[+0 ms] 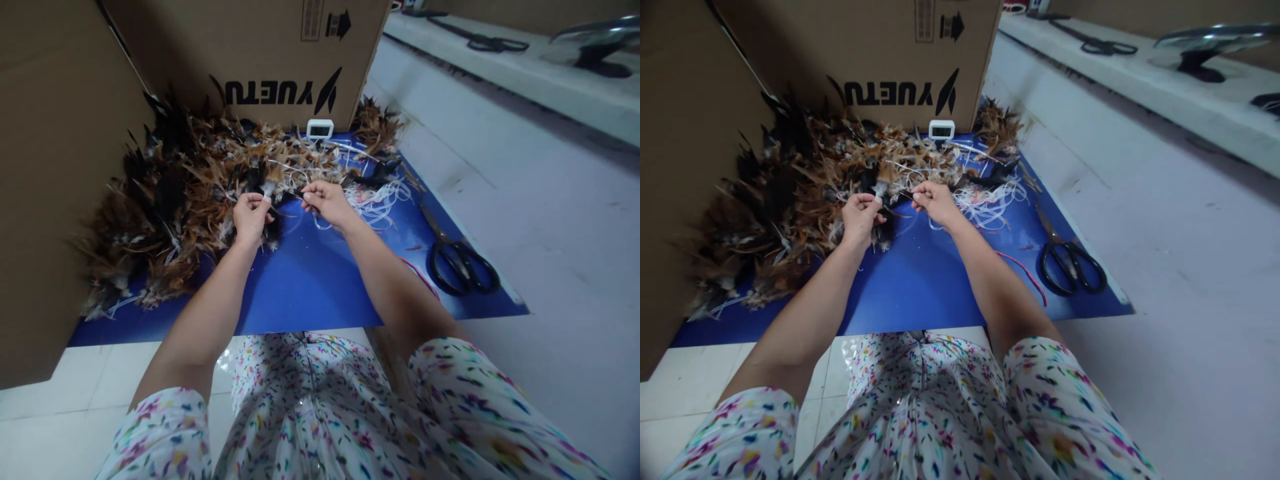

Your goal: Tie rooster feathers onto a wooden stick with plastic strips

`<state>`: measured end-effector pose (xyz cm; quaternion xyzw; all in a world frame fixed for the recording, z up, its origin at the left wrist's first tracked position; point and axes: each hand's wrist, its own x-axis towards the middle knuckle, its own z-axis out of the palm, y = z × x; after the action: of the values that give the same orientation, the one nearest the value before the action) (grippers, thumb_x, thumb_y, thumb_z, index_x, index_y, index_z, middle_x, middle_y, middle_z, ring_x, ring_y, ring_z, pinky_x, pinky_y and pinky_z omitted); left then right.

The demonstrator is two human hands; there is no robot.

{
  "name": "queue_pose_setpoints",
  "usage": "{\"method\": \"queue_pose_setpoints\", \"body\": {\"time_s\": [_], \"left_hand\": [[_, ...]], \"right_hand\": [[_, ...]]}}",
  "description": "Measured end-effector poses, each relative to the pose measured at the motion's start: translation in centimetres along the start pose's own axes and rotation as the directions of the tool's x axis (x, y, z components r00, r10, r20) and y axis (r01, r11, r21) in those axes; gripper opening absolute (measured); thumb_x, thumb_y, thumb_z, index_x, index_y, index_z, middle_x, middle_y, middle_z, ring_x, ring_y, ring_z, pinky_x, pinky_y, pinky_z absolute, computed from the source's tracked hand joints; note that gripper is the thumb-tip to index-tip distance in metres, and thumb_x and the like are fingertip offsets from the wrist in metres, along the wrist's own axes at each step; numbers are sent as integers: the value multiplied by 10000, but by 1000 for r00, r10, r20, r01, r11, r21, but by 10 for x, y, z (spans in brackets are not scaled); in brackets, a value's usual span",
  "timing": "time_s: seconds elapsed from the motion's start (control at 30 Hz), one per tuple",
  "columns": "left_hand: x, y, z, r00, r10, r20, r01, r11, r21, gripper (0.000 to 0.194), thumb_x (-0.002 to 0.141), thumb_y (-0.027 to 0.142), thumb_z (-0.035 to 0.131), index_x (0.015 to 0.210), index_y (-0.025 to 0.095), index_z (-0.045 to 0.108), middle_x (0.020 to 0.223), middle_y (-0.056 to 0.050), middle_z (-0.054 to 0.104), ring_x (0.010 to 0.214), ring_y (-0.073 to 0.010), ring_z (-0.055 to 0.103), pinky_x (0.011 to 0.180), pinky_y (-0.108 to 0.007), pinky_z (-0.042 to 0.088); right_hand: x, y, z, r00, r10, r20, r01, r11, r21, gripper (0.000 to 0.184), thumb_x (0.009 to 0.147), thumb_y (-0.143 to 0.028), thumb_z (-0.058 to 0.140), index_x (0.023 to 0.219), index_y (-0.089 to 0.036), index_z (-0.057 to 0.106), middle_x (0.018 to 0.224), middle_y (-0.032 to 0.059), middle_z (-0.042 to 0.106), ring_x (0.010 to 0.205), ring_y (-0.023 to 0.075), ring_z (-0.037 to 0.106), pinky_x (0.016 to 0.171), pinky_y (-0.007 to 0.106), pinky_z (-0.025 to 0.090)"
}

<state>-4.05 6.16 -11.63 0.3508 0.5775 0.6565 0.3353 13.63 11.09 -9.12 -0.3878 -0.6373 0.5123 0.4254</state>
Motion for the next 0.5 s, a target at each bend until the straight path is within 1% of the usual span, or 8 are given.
{"method": "queue_pose_setpoints", "body": {"time_s": [0.03, 0.1, 0.2, 0.27, 0.33, 0.4, 0.43, 0.5], "left_hand": [[-1, 0, 0, 999, 45, -4, -44, 998, 42, 142, 797, 183, 669, 898, 192, 571, 710, 40, 579, 449, -74, 510, 489, -230, 461], [-4, 2, -2, 981, 192, 8, -191, 969, 158, 195, 786, 167, 676, 968, 189, 608, 838, 2, 606, 565, -93, 567, 520, -223, 473], [-12, 10, -3, 908, 407, 101, -419, 864, 279, 209, 796, 197, 698, 1005, 183, 682, 1056, -69, 604, 915, -177, 634, 681, -244, 530], [-18, 16, -4, 855, 487, 179, -519, 803, 292, 198, 825, 225, 694, 1019, 187, 707, 1144, -92, 590, 1101, -222, 600, 831, -278, 534], [-22, 20, -3, 811, 524, 261, -584, 756, 296, 184, 858, 232, 666, 1030, 197, 720, 1176, -95, 597, 1176, -233, 573, 945, -308, 504], [-24, 21, -2, 787, 521, 331, -613, 725, 314, 161, 881, 218, 630, 1004, 208, 733, 1136, -85, 629, 1149, -220, 587, 985, -319, 480], [-24, 21, -2, 787, 507, 351, -611, 722, 326, 152, 887, 211, 615, 972, 212, 741, 1089, -78, 646, 1106, -211, 604, 979, -317, 478], [-24, 20, -2, 804, 473, 360, -585, 736, 341, 144, 889, 205, 606, 894, 219, 749, 987, -65, 668, 1007, -197, 628, 937, -303, 482]], "right_hand": [[-1, -1, 0, 1000, 18, 5, -18, 1000, 18, 84, 856, -94, 594, 834, -174, 609, 606, -37, 652, 521, 72, 565, 529, 194, 425], [-2, -4, 0, 999, 45, 16, -46, 998, 38, 81, 862, -91, 598, 838, -166, 613, 598, -37, 651, 506, 67, 557, 506, 182, 404], [-4, -8, 0, 996, 72, 45, -73, 997, 24, 90, 867, -75, 599, 833, -155, 622, 587, -34, 650, 482, 63, 540, 492, 179, 396], [-6, -11, -1, 994, 79, 73, -79, 997, -2, 105, 868, -60, 595, 828, -151, 630, 581, -33, 650, 474, 61, 536, 489, 178, 398], [-7, -13, -2, 992, 70, 107, -67, 997, -27, 115, 858, -48, 604, 824, -152, 638, 577, -34, 651, 478, 62, 540, 494, 178, 408], [-8, -13, -3, 989, 50, 140, -45, 998, -42, 116, 845, -45, 618, 818, -155, 644, 575, -34, 654, 487, 65, 547, 504, 180, 422], [-8, -13, -3, 987, 42, 156, -35, 998, -46, 115, 840, -45, 622, 813, -155, 646, 573, -34, 654, 490, 66, 549, 508, 181, 429], [-8, -13, -3, 984, 30, 178, -21, 998, -51, 118, 839, -45, 616, 803, -154, 647, 568, -34, 653, 490, 66, 552, 515, 182, 437]]}}
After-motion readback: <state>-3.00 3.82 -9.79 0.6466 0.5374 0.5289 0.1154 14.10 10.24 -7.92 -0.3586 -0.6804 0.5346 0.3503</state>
